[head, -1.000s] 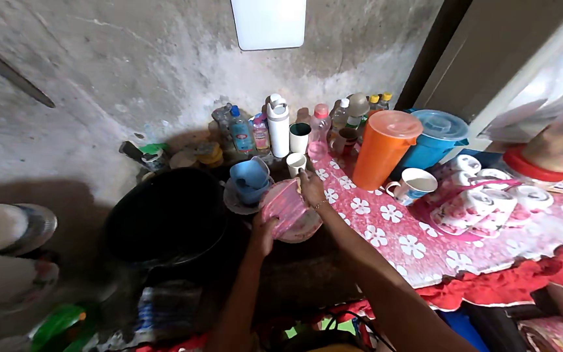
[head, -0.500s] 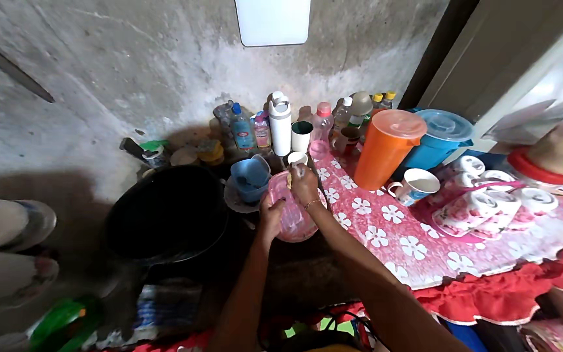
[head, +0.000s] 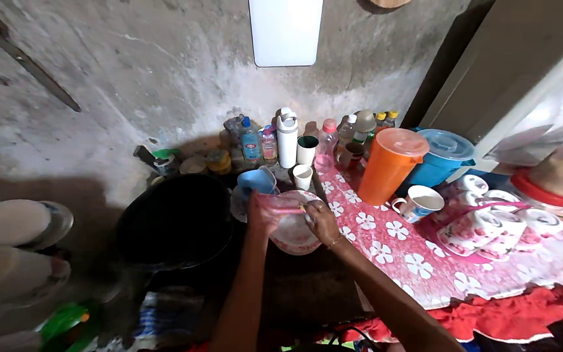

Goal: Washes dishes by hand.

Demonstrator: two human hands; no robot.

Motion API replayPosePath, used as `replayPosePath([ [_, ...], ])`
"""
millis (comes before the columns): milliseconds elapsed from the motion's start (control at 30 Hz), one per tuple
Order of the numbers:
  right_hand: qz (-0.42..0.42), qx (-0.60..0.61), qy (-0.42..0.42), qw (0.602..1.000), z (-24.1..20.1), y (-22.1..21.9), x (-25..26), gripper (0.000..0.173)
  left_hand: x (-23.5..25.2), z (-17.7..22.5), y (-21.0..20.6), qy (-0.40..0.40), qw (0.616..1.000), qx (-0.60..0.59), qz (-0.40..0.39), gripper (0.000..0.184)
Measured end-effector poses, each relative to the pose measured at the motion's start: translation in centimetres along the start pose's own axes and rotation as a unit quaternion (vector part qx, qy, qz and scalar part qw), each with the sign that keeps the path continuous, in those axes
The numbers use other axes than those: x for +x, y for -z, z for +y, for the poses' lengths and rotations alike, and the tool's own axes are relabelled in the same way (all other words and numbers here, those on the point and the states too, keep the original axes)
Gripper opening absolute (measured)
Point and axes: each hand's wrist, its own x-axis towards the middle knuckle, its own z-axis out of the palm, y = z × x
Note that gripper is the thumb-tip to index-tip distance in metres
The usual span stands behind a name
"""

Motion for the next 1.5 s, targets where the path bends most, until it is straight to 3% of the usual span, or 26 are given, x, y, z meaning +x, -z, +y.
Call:
replayPosePath([
  [67, -0.111, 0.010, 0.001, 0.994, 1.3, 1.2, -0.7, 0.025, 0.2, -0.3, 1.6, -0.006, 0.999, 0.034, -0.031, 0.036],
  [167, -0.321, 0.053, -0.084, 0.942, 1.3, 3.9, 1.6, 0.029, 0.1, -1.1, 2.8, 0.024, 0.994, 0.101, -0.046, 0.031],
  [200, -0.335, 0.077, -0.133, 0.930, 0.8, 4.4, 2.5, 0.031, -0.3, -1.6, 2.9, 0.033, 0.994, 0.096, -0.043, 0.030],
  [300, -0.172, 0.164, -0.288, 0.928, -0.8, 4.2, 5.1, 0.034, -1.1, -3.7, 2.7, 0.014, 0.995, 0.065, -0.075, 0.032],
  [367, -0.114, 0.174, -0.325, 0.923, -1.7, 3.6, 6.9, 0.044, -0.9, -4.8, 2.2, -0.014, 0.993, 0.039, -0.108, 0.037],
  [467, -0.143, 0.115, -0.308, 0.934, -2.9, 1.4, 6.4, 0.061, -0.9, -5.0, 1.6, -0.053, 0.989, -0.007, -0.140, 0.036],
  [600, -0.209, 0.109, -0.211, 0.949, -6.3, -0.3, 3.8, 0.057, -0.3, -4.7, 1.1, -0.078, 0.991, 0.012, -0.105, 0.035],
  [700, -0.206, 0.100, -0.153, 0.961, -6.3, -0.5, 3.1, 0.051, -0.8, -4.3, 0.8, -0.077, 0.992, 0.055, -0.080, 0.038],
  [867, -0.142, 0.050, -0.253, 0.956, -3.4, -0.9, 4.6, 0.050, -0.4, -5.8, 1.6, -0.086, 0.989, 0.051, -0.111, 0.041],
  [967, -0.145, 0.084, -0.193, 0.967, -6.2, -1.0, 3.7, 0.062, -0.1, -5.1, 1.1, -0.069, 0.993, 0.052, -0.085, 0.039],
  [1033, -0.140, 0.092, -0.153, 0.974, -6.3, -1.4, 3.0, 0.060, -0.5, -4.7, 0.9, -0.068, 0.993, 0.068, -0.073, 0.039],
  [1200, -0.142, 0.047, -0.247, 0.957, -3.2, -1.6, 3.9, 0.058, -0.9, -5.7, 1.5, -0.091, 0.988, 0.093, -0.079, 0.043],
  [1333, -0.113, 0.078, -0.144, 0.980, -5.6, -1.7, 2.6, 0.057, -0.5, -5.2, 1.1, -0.082, 0.989, 0.093, -0.075, 0.040],
  [1400, -0.127, 0.053, -0.175, 0.975, -4.8, -1.7, 2.9, 0.057, -0.7, -5.0, 1.3, -0.089, 0.988, 0.095, -0.086, 0.041],
  [1500, -0.163, 0.018, -0.290, 0.943, -2.1, -1.5, 4.4, 0.057, -0.7, -5.9, 1.9, -0.088, 0.988, 0.096, -0.079, 0.043],
])
